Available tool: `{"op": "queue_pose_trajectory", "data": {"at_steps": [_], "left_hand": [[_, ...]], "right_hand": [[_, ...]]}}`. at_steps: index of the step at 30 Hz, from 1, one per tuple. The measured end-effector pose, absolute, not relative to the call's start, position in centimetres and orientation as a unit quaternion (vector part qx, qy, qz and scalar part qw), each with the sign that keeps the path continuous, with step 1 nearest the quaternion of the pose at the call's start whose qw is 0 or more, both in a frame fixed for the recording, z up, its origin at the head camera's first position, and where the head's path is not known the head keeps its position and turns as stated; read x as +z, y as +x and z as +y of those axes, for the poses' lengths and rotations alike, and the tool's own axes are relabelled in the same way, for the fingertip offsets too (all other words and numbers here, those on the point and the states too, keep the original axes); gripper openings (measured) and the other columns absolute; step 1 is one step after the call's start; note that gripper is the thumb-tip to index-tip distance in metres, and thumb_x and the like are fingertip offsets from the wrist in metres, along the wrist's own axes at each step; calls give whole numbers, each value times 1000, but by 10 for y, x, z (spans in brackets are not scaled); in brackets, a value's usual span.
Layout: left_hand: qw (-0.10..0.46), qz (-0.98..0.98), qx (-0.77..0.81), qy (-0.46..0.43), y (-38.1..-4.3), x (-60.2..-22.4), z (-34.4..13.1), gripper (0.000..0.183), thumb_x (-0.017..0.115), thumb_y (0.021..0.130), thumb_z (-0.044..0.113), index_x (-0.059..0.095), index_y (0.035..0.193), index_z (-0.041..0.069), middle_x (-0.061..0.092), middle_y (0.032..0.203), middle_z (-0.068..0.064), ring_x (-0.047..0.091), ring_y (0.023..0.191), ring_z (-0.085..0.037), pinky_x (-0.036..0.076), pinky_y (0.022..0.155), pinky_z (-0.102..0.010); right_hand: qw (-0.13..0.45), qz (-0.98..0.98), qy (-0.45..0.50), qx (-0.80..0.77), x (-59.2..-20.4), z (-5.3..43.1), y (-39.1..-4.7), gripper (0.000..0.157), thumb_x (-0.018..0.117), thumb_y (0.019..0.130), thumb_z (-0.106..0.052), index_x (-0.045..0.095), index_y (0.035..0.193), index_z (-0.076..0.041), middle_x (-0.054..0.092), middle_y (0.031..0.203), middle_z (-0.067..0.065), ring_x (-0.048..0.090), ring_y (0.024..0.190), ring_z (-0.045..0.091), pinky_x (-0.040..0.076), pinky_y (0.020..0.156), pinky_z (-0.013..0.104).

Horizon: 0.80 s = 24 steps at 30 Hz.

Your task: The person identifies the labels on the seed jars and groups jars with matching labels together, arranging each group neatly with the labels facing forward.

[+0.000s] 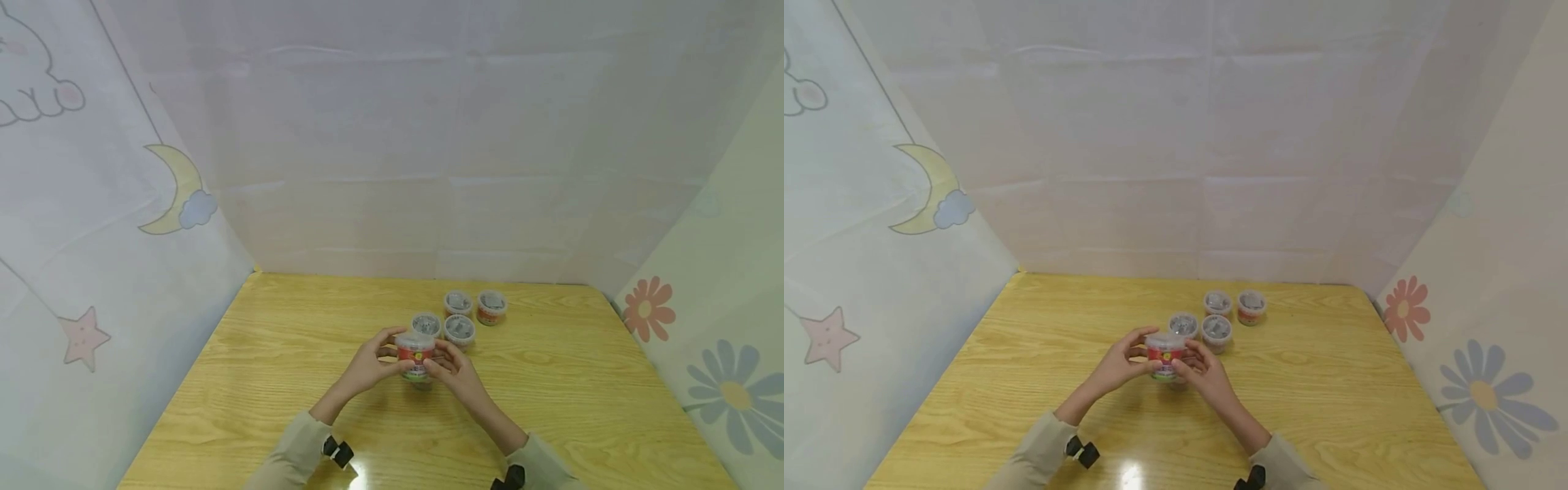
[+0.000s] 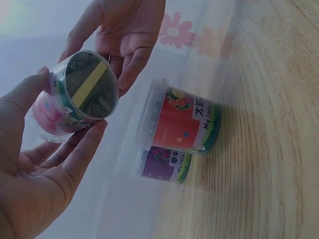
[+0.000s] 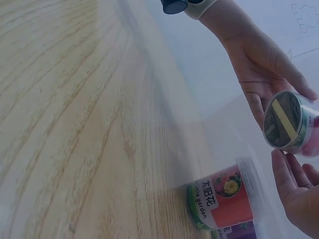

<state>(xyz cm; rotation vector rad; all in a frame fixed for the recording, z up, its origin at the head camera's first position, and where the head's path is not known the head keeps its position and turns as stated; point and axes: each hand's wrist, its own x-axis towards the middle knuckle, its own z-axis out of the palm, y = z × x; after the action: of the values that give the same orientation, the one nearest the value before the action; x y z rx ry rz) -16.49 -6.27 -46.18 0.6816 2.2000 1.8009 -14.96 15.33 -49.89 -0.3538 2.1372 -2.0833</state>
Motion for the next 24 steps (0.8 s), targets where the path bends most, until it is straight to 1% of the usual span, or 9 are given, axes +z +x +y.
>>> {"op": "queue_pose_trajectory", "data": {"at_steps": [6, 12, 15, 19, 21, 24], "left_hand": [[127, 733, 628, 228, -167, -463, -68, 63, 70, 84, 22, 40, 139, 17, 53, 121, -13, 59, 103, -27, 55, 79, -30], [142, 718, 640, 236, -170, -471, -71, 65, 66, 87, 19, 35, 143, 16, 49, 127, -16, 56, 110, -31, 54, 83, -32], [147, 722, 631, 242, -175, -480, -73, 66, 65, 88, 23, 32, 145, 19, 48, 130, -13, 55, 113, -28, 53, 85, -31], [150, 724, 626, 249, -180, -490, -76, 69, 65, 87, 30, 30, 146, 22, 47, 134, -12, 54, 116, -28, 52, 87, -30], [142, 726, 624, 253, -181, -491, -77, 67, 64, 88, 28, 31, 146, 22, 47, 135, -14, 53, 117, -29, 51, 88, -30], [123, 732, 619, 258, -181, -491, -78, 64, 62, 90, 20, 31, 146, 16, 48, 135, -18, 51, 118, -32, 51, 88, -30]], "right_hand": [[73, 704, -114, -698, -497, 153, -150, 50, 57, 93, -14, 37, 136, 1, 49, 120, 22, 56, 104, 17, 52, 84, 27], [70, 700, -118, -700, -497, 152, -151, 47, 57, 93, -12, 39, 134, 2, 49, 119, 23, 58, 101, 16, 52, 83, 27], [70, 698, -122, -703, -496, 152, -151, 47, 57, 93, -12, 38, 134, 2, 49, 119, 23, 58, 101, 14, 53, 83, 27], [73, 697, -125, -703, -496, 152, -150, 49, 57, 92, -11, 37, 135, 2, 49, 120, 24, 58, 101, 15, 53, 83, 27], [74, 700, -129, -698, -495, 152, -150, 50, 57, 92, -12, 37, 136, 2, 49, 121, 24, 57, 103, 17, 52, 84, 27], [71, 710, -130, -688, -494, 151, -150, 51, 58, 92, -13, 36, 137, 0, 49, 121, 23, 56, 106, 23, 52, 84, 27]]}}
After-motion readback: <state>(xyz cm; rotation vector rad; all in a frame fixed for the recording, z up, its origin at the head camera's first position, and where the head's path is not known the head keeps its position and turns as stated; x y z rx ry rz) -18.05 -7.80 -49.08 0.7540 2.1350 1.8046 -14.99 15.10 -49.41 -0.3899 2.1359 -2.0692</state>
